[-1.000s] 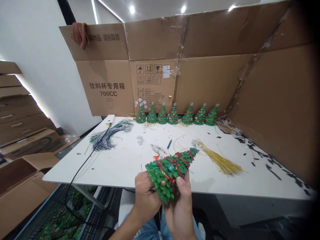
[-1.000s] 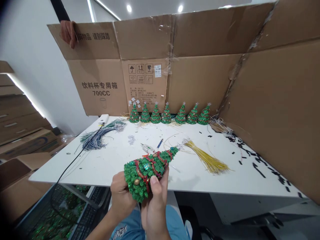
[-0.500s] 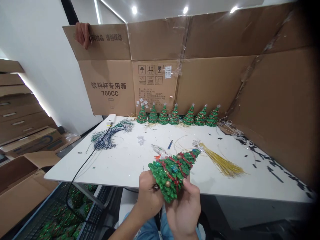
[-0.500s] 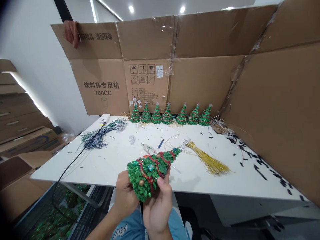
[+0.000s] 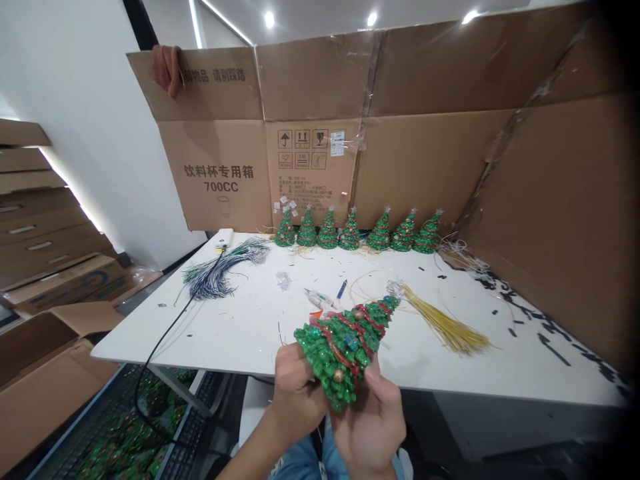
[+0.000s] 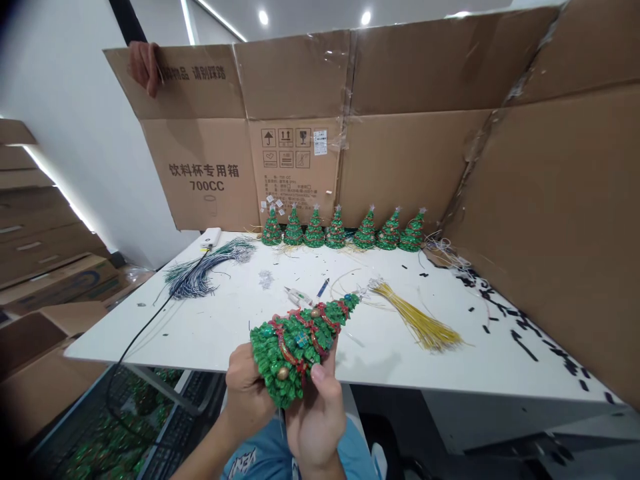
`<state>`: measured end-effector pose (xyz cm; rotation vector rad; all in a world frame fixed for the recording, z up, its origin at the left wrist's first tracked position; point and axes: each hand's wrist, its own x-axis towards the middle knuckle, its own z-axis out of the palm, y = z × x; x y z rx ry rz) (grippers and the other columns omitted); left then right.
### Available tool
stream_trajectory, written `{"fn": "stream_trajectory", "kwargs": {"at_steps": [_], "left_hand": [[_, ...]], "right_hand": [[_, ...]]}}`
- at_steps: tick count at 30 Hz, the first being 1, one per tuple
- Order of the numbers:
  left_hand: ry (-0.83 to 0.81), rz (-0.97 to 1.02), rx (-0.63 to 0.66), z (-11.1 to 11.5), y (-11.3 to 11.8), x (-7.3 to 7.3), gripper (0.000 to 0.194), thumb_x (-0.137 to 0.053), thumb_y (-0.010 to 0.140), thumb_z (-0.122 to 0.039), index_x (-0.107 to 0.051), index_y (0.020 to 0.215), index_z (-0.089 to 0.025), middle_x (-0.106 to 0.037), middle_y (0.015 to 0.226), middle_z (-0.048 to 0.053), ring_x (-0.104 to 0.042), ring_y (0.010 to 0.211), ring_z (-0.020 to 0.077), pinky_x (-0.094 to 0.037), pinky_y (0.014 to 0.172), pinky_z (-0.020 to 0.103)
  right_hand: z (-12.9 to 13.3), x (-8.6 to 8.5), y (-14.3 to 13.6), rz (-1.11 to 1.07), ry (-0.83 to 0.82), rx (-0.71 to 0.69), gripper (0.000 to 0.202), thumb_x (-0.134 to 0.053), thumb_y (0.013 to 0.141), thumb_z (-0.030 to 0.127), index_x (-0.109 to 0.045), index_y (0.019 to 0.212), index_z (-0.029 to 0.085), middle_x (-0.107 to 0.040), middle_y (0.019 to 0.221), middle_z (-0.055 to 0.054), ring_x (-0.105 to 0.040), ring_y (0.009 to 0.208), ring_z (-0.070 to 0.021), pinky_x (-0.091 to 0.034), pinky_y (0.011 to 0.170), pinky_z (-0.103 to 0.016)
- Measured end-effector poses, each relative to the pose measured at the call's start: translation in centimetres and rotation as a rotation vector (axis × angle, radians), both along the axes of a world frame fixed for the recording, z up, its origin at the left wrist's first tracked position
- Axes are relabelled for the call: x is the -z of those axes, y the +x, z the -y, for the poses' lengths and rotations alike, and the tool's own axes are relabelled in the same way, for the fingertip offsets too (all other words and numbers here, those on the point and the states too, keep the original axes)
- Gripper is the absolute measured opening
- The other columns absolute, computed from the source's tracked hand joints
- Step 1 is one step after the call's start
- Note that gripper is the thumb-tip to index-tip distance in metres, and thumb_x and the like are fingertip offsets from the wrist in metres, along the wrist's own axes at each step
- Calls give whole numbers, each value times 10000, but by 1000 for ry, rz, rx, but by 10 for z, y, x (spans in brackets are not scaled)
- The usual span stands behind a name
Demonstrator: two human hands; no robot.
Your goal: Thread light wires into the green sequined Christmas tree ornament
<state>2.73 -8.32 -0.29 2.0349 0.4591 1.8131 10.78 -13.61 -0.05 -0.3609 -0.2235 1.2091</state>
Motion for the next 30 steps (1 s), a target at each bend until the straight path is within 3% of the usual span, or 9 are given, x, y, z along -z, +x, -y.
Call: {"fn": "stream_trajectory", "kwargs": {"at_steps": [4, 9, 15, 19, 25, 30], "left_hand": [[-8, -15, 6, -3, -1, 1, 208, -649, 901, -136, -661, 702, -193, -661, 621, 7, -581, 584, 123, -421, 585, 233], [-60, -22, 32, -6, -2, -2, 188, -663, 892, -125, -676, 716, -189, -689, 654, 13, -598, 606, 122, -439, 608, 235], [-65, -22, 47, -6, -2, -1, 222, -650, 898, -138, -649, 681, -188, -667, 625, 5, -572, 578, 117, -412, 592, 244], [-53, -46, 29, -4, -2, 1, 229, -653, 896, -144, -630, 672, -188, -660, 623, 5, -562, 580, 119, -405, 592, 249], [-3, -29, -110, -1, 1, 2, 219, -629, 908, -141, -629, 696, -195, -670, 605, 0, -570, 544, 114, -388, 554, 244], [121, -53, -283, 2, 1, 12, 172, -625, 929, -169, -667, 766, -201, -695, 619, 11, -626, 553, 138, -414, 558, 261]], "right_hand": [[-1, 0, 2, -1, -23, -48, 720, -678, 839, 281, -486, 1525, 390, -759, 1238, -13, -711, 1122, -290, -572, 956, -464], [-2, 3, 5, 23, -45, -84, 678, -691, 848, 301, -526, 1501, 372, -773, 1208, -22, -747, 972, -262, -584, 945, -461], [-4, -1, 4, 34, -23, -67, 656, -699, 852, 286, -545, 1483, 371, -794, 1126, -25, -712, 1153, -303, -575, 970, -487], [-4, -4, 3, 22, -17, -74, 668, -728, 823, 284, -565, 1467, 363, -809, 1030, -15, -718, 1150, -312, -563, 991, -492], [-5, 1, 3, 53, -22, -37, 651, -662, 852, 359, -546, 1492, 331, -782, 1198, -41, -729, 1123, -325, -547, 1005, -523], [-11, 5, 5, 59, -25, -49, 656, -598, 887, 377, -490, 1535, 364, -744, 1301, -19, -704, 1178, -305, -530, 1035, -511]]}}
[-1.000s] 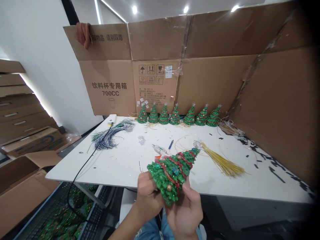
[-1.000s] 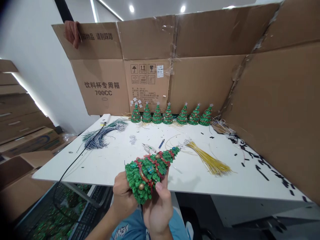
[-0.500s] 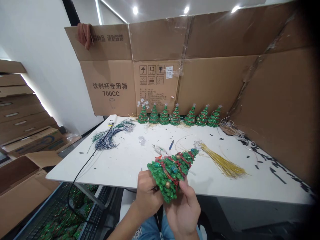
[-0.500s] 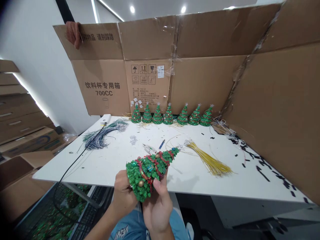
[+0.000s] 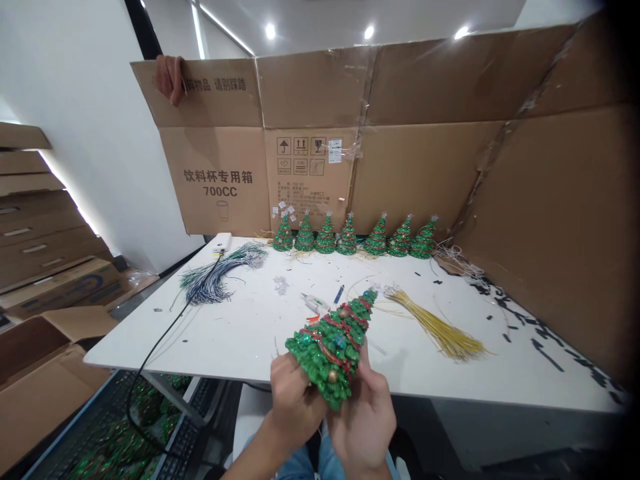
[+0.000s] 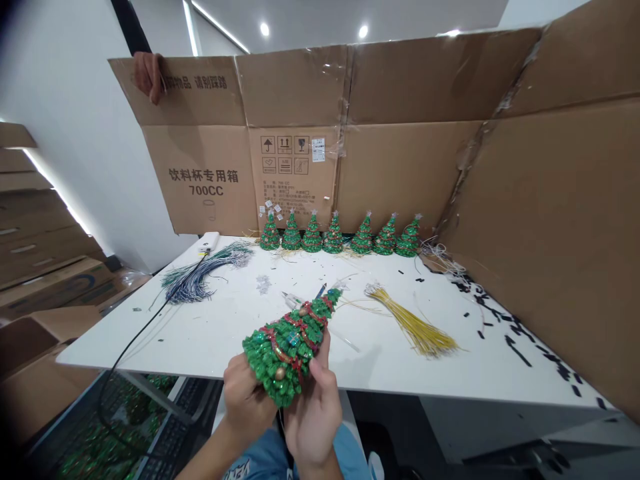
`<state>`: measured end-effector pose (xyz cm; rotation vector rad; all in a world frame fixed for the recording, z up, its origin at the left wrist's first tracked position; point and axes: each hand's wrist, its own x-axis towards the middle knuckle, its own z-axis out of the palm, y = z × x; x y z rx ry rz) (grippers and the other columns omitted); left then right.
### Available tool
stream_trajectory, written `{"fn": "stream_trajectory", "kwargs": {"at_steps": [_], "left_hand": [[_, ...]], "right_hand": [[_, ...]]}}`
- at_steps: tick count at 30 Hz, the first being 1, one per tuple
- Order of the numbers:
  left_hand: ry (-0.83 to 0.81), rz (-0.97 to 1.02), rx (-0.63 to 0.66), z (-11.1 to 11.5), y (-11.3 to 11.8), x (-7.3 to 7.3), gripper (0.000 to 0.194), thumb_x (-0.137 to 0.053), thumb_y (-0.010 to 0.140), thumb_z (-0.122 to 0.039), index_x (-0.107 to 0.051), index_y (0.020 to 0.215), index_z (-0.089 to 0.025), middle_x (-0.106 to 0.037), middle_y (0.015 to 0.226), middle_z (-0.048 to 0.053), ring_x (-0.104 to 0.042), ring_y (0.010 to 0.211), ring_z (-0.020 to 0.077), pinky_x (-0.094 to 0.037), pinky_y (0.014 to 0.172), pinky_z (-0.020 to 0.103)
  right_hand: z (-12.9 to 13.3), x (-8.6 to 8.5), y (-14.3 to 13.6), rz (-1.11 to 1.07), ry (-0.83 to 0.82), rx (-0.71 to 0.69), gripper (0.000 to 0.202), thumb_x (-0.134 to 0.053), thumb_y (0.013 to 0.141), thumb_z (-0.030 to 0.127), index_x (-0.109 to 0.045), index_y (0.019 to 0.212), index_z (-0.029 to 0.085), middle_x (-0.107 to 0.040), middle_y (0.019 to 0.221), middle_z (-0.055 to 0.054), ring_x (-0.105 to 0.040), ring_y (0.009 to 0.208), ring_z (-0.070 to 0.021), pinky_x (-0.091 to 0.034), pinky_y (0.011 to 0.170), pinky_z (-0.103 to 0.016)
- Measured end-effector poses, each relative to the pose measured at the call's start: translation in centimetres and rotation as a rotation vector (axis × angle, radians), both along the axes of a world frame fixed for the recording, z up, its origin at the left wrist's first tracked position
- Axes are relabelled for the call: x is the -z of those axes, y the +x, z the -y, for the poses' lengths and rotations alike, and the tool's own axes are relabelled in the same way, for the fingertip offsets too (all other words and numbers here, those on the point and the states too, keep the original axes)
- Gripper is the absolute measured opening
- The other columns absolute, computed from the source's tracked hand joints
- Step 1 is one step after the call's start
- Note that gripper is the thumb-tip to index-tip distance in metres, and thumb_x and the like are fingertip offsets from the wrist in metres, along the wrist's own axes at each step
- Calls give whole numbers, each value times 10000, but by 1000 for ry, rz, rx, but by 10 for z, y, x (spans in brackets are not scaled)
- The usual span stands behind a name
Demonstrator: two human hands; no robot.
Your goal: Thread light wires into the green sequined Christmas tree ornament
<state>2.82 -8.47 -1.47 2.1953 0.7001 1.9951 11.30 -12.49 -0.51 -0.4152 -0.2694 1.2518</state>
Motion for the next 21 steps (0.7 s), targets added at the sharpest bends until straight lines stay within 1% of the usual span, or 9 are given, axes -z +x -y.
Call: {"fn": "stream_trajectory", "kwargs": {"at_steps": [3, 7, 9, 12, 16, 18, 21], "left_hand": [[64, 1, -93, 1, -3, 6, 133, -636, 938, -193, -689, 817, -203, -718, 645, 23, -660, 574, 159, -439, 575, 277], [109, 20, -171, 1, -6, 7, 132, -633, 950, -182, -706, 840, -194, -717, 634, 35, -693, 594, 170, -453, 562, 274], [135, 16, -215, 1, -8, 7, 129, -634, 954, -185, -713, 852, -193, -726, 640, 39, -711, 608, 176, -468, 562, 273], [205, -16, -269, -1, -12, 10, 135, -651, 930, -158, -692, 806, -195, -737, 641, 28, -700, 569, 170, -490, 570, 281], [333, -45, -291, -4, -15, 17, 164, -685, 856, -85, -654, 739, -194, -724, 611, 2, -672, 523, 157, -515, 589, 293], [366, -38, -270, -6, -16, 18, 173, -703, 841, -80, -641, 729, -196, -711, 595, -10, -662, 518, 151, -515, 582, 291], [377, -31, -247, -7, -15, 15, 185, -715, 843, -84, -629, 725, -198, -695, 579, -18, -647, 508, 143, -510, 564, 285]], "right_hand": [[1, -3, -1, 15, -12, -20, 643, -605, 909, 396, -472, 1537, 411, -699, 1387, 16, -645, 1282, -284, -513, 1065, -478], [6, -12, -5, 66, -52, -70, 624, -636, 925, 422, -482, 1530, 408, -634, 1477, 26, -603, 1335, -267, -496, 1087, -451], [8, -17, -7, 68, -69, -99, 611, -651, 923, 420, -504, 1516, 402, -631, 1480, 24, -608, 1328, -263, -494, 1089, -447], [10, -24, -6, 56, -90, -140, 571, -645, 921, 418, -554, 1484, 382, -687, 1407, 7, -637, 1289, -275, -500, 1079, -466], [11, -27, -4, 31, -70, -197, 575, -629, 888, 389, -589, 1461, 351, -753, 1287, -19, -668, 1235, -301, -513, 1059, -500], [11, -26, -3, 19, -57, -205, 572, -623, 885, 372, -591, 1456, 359, -746, 1301, -13, -677, 1219, -296, -518, 1052, -495], [11, -22, 0, -4, -40, -232, 573, -622, 893, 351, -575, 1464, 387, -713, 1365, 1, -683, 1206, -282, -524, 1044, -485]]}}
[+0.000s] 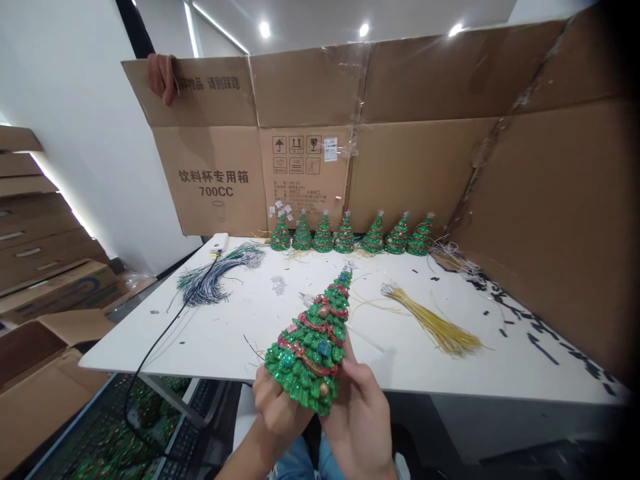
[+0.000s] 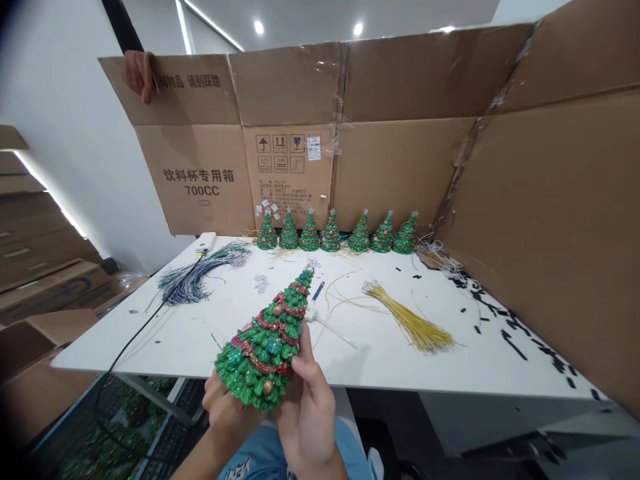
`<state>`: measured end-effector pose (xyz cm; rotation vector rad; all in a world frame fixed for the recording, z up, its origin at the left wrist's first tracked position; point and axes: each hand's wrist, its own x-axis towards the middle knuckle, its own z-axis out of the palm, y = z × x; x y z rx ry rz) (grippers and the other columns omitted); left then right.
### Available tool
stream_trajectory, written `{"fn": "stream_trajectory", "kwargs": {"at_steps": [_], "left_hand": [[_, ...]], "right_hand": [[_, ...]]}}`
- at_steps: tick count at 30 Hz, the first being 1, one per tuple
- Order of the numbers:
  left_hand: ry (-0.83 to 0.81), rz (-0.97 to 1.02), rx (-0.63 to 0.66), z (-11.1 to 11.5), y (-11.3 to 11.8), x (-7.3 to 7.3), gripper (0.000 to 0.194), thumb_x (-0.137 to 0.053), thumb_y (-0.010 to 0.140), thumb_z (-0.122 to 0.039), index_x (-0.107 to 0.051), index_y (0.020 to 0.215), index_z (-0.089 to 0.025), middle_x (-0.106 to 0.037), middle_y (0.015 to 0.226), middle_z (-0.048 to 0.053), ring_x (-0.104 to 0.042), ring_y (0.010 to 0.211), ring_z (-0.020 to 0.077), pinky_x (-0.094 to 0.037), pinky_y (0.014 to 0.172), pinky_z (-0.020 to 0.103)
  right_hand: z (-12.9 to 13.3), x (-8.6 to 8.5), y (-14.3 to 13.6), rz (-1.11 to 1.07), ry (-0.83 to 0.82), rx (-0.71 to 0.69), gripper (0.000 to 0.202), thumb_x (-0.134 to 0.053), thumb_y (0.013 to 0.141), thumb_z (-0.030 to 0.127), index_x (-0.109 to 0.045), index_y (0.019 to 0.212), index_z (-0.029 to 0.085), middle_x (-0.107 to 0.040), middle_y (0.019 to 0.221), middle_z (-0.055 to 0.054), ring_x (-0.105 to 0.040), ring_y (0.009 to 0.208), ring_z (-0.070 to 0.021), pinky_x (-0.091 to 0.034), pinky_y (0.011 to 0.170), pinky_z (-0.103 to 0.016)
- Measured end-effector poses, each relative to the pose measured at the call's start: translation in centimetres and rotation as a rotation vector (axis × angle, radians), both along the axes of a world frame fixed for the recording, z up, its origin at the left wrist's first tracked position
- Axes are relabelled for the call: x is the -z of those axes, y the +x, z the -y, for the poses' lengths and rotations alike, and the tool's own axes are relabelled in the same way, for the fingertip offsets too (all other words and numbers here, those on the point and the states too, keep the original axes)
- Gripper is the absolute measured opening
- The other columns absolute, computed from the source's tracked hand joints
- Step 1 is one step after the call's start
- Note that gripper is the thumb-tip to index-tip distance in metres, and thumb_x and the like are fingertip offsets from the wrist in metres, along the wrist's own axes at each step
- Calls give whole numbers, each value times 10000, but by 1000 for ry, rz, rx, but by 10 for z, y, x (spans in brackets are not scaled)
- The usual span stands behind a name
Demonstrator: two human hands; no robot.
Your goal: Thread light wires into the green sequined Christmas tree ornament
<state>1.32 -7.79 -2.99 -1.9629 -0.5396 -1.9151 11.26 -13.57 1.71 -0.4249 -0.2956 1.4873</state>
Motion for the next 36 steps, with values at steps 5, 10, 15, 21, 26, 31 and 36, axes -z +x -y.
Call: {"fn": "stream_trajectory", "kwargs": {"at_steps": [5, 10, 15, 21, 26, 31, 36], "left_hand": [[-10, 17, 24, -1, -1, -8, 179, -726, 845, -87, -641, 728, -193, -702, 592, -7, -664, 526, 151, -521, 572, 282], [-32, 35, 56, -2, -1, -4, 196, -735, 850, -126, -626, 705, -202, -704, 599, -13, -650, 500, 152, -512, 552, 282], [-76, 64, 56, -3, 1, 3, 173, -698, 890, -145, -652, 730, -194, -716, 641, -7, -678, 555, 149, -517, 587, 275], [-139, 84, 85, -4, 2, 5, 109, -692, 905, -165, -698, 801, -195, -757, 725, 22, -712, 625, 165, -555, 629, 288], [-160, 68, 60, -5, 3, 6, 114, -664, 908, -131, -706, 825, -199, -768, 709, 35, -721, 611, 176, -551, 617, 289], [-132, 38, 20, -4, 3, 4, 126, -671, 902, -146, -675, 790, -203, -743, 650, 23, -697, 553, 170, -516, 562, 279], [-129, 6, 35, -5, 3, 3, 131, -661, 911, -148, -675, 794, -204, -755, 667, 29, -724, 588, 178, -554, 592, 287]], "right_hand": [[-2, 8, 6, -5, 33, -78, 565, -629, 903, 352, -567, 1462, 410, -719, 1355, -2, -691, 1197, -284, -532, 1031, -511], [-4, 12, 10, 38, 38, -84, 552, -688, 882, 353, -606, 1427, 389, -738, 1320, -30, -699, 1185, -299, -536, 1027, -541], [-6, 15, 11, 37, 73, -94, 593, -692, 903, 343, -548, 1474, 416, -716, 1361, -28, -694, 1196, -293, -537, 1026, -542], [-7, 10, 11, 43, 69, -110, 657, -724, 892, 322, -504, 1498, 446, -719, 1358, -9, -711, 1160, -268, -539, 1025, -508], [-7, 6, 13, 23, 60, -125, 612, -692, 912, 295, -525, 1487, 423, -746, 1303, -16, -717, 1146, -260, -544, 1019, -497], [-9, 10, 18, 51, 55, -149, 529, -672, 919, 341, -587, 1436, 406, -747, 1299, -22, -720, 1134, -271, -558, 991, -503], [-10, 13, 21, 61, 39, -161, 512, -676, 896, 354, -624, 1405, 377, -770, 1246, -35, -731, 1100, -284, -561, 978, -518]]}}
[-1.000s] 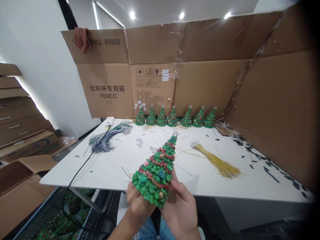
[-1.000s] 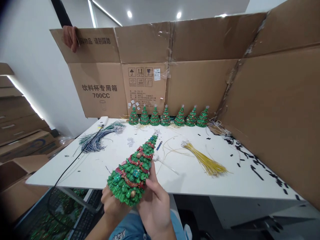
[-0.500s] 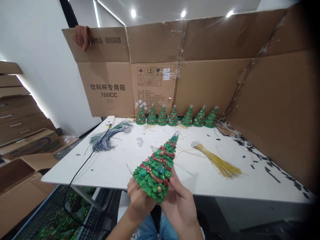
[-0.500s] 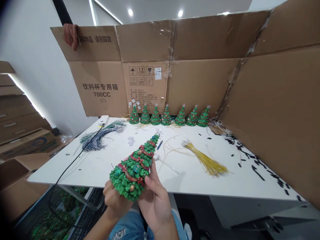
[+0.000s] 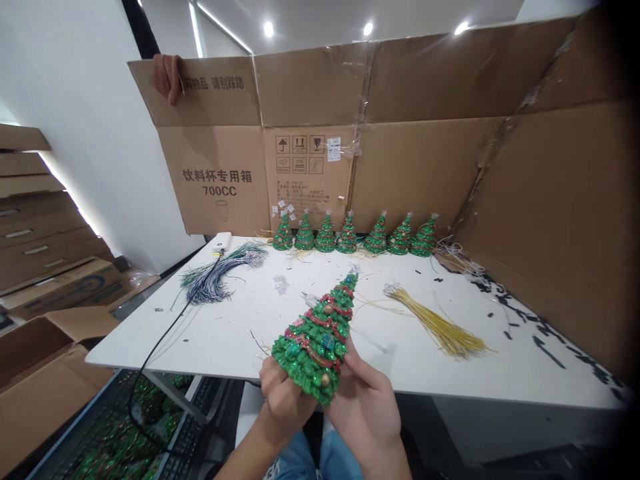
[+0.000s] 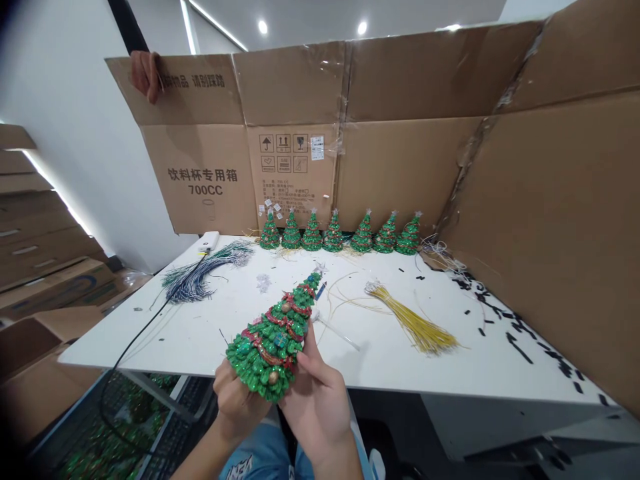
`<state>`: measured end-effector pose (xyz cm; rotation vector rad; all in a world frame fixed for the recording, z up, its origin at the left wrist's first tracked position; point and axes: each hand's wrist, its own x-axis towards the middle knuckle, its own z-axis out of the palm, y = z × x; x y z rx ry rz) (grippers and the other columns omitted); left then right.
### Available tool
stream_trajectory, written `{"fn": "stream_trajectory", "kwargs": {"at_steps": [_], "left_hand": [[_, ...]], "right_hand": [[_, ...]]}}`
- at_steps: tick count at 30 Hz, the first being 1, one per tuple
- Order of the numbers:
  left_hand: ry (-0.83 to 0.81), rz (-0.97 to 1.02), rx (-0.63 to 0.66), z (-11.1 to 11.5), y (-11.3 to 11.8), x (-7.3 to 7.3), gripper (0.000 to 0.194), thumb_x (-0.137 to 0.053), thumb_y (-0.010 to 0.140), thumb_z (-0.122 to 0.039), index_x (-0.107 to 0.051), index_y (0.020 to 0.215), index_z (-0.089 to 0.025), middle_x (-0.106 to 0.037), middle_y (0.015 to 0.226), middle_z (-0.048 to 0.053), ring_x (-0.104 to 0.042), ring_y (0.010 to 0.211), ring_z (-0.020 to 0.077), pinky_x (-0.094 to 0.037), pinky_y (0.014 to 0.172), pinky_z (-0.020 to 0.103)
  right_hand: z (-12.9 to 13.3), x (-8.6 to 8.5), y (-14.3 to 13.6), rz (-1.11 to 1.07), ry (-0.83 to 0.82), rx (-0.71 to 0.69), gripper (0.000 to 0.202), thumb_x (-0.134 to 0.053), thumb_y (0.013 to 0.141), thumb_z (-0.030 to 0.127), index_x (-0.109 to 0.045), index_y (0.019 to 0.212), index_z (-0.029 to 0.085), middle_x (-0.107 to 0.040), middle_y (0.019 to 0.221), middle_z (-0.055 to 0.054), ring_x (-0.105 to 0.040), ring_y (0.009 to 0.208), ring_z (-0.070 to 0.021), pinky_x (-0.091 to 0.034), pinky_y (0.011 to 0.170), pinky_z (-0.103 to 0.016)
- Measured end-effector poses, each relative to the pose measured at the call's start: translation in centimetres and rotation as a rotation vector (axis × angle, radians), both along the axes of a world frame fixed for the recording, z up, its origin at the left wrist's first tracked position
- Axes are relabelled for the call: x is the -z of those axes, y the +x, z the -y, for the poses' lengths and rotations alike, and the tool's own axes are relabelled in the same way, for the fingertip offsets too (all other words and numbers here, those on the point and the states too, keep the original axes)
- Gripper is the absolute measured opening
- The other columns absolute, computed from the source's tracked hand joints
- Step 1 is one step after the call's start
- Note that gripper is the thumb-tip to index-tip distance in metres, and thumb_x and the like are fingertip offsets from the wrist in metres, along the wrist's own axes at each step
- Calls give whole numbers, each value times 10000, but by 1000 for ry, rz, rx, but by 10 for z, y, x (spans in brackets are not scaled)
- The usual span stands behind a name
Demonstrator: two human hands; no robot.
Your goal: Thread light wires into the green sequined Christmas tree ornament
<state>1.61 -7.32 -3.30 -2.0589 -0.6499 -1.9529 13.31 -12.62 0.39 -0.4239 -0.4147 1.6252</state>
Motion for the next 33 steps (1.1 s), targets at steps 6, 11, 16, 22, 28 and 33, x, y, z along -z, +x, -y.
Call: {"fn": "stream_trajectory", "kwargs": {"at_steps": [6, 11, 16, 22, 28, 33], "left_hand": [[41, 19, 30, -1, 1, -2, 150, -648, 919, -151, -664, 780, -204, -742, 648, 13, -721, 580, 166, -561, 607, 281], [24, -13, 62, 0, 1, -5, 134, -670, 893, -122, -684, 782, -195, -757, 662, 31, -734, 596, 180, -558, 609, 281], [-19, -20, 90, 0, 3, -1, 147, -626, 941, -153, -713, 829, -193, -770, 703, 47, -741, 642, 182, -552, 651, 291], [-26, 3, 152, -3, 7, 1, 166, -607, 966, -192, -708, 835, -195, -763, 692, 54, -738, 667, 179, -547, 673, 292], [-83, -32, 165, 1, 8, -3, 227, -580, 998, -231, -693, 804, -202, -762, 692, 53, -720, 651, 175, -479, 619, 295], [-126, -69, 201, 1, 9, -5, 204, -603, 975, -208, -675, 784, -205, -719, 647, 46, -687, 614, 176, -453, 598, 292]], "right_hand": [[-1, 1, -1, -44, 21, 28, 550, -664, 866, 276, -620, 1400, 403, -773, 1236, -4, -720, 1116, -269, -542, 1007, -508], [-1, 1, 3, -40, 25, -1, 572, -669, 844, 262, -617, 1400, 388, -769, 1238, -17, -722, 1100, -275, -536, 1005, -516], [-3, 2, 7, -52, 26, -17, 586, -673, 828, 240, -616, 1396, 370, -782, 1187, -21, -733, 1061, -279, -537, 1002, -523], [-8, 11, 15, -15, 4, -36, 559, -743, 758, 245, -685, 1307, 331, -803, 1102, -33, -738, 1047, -297, -545, 1004, -519], [-8, 15, 21, 33, -6, 3, 557, -792, 673, 253, -741, 1227, 293, -812, 1078, -64, -729, 1103, -345, -539, 1027, -539], [-4, 13, 15, 59, 5, 110, 561, -818, 711, 261, -734, 1264, 298, -812, 1107, -70, -707, 1176, -353, -517, 1068, -546]]}}
